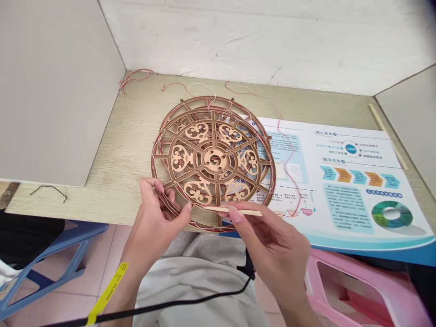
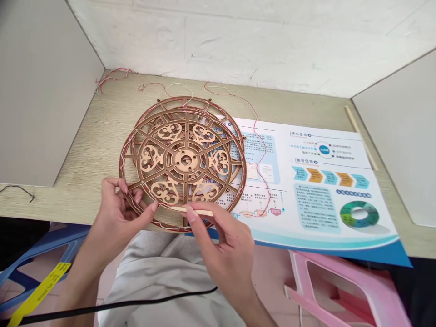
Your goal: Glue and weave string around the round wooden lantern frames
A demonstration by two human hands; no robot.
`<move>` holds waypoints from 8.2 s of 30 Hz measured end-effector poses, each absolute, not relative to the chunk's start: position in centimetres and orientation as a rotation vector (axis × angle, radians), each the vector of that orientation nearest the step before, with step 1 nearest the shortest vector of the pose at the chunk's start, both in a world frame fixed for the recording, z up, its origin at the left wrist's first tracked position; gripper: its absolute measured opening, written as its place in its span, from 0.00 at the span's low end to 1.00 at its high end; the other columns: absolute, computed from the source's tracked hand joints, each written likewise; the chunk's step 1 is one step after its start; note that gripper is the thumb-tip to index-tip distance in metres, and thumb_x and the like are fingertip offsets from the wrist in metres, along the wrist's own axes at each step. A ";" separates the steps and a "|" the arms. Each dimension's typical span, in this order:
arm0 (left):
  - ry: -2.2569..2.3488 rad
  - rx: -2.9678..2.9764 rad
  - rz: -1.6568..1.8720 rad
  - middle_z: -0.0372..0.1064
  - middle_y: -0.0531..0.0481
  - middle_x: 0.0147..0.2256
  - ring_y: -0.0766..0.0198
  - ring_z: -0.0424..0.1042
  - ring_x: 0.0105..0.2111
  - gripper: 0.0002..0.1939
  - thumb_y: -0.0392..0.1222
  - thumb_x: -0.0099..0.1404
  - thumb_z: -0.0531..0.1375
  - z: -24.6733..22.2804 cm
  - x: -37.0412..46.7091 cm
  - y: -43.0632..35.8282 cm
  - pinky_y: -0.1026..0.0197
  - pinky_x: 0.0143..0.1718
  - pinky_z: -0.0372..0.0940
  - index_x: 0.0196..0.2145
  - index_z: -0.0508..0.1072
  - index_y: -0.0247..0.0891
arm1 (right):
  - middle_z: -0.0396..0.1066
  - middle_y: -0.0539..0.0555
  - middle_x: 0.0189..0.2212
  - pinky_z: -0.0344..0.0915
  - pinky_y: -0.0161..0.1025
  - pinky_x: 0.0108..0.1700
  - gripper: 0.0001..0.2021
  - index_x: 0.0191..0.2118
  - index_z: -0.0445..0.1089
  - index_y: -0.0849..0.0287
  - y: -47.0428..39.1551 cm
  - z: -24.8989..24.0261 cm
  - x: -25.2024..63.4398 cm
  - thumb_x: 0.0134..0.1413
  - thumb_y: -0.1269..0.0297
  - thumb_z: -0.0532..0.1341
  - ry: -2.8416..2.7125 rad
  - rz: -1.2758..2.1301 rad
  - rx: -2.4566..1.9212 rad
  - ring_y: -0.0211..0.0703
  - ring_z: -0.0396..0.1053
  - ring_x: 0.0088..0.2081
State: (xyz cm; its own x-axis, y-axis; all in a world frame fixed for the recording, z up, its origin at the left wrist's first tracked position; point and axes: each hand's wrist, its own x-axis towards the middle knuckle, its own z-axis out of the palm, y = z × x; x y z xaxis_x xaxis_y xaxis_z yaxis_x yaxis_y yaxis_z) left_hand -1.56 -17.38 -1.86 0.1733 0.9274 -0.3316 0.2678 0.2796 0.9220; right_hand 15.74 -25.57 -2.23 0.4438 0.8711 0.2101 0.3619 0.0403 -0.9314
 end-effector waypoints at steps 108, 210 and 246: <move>1.377 1.303 0.665 0.59 0.60 0.33 0.72 0.63 0.24 0.27 0.43 0.55 0.67 -1.6 -1.3 -17.2 0.69 0.22 0.61 0.38 0.49 0.47 | 0.80 0.61 0.48 0.79 0.42 0.51 0.22 0.56 0.71 0.59 -29.0 -4.6 15.8 0.60 0.84 0.59 -1.547 0.293 -1.370 0.47 0.79 0.51; 1.360 1.193 0.781 0.59 0.62 0.31 0.73 0.65 0.23 0.27 0.42 0.55 0.69 -1.0 -0.4 -17.3 0.72 0.21 0.63 0.38 0.51 0.47 | 0.64 0.54 0.34 0.64 0.48 0.41 0.12 0.47 0.66 0.57 -27.0 -4.6 13.2 0.73 0.69 0.46 -1.453 0.069 -1.466 0.46 0.63 0.38; 1.371 1.201 0.737 0.58 0.63 0.32 0.75 0.65 0.25 0.27 0.43 0.56 0.68 -0.3 -0.2 -17.5 0.72 0.25 0.62 0.38 0.49 0.47 | 0.71 0.52 0.34 0.55 0.54 0.61 0.12 0.42 0.66 0.54 -26.1 -4.4 14.4 0.65 0.77 0.49 -1.466 0.136 -1.430 0.48 0.65 0.46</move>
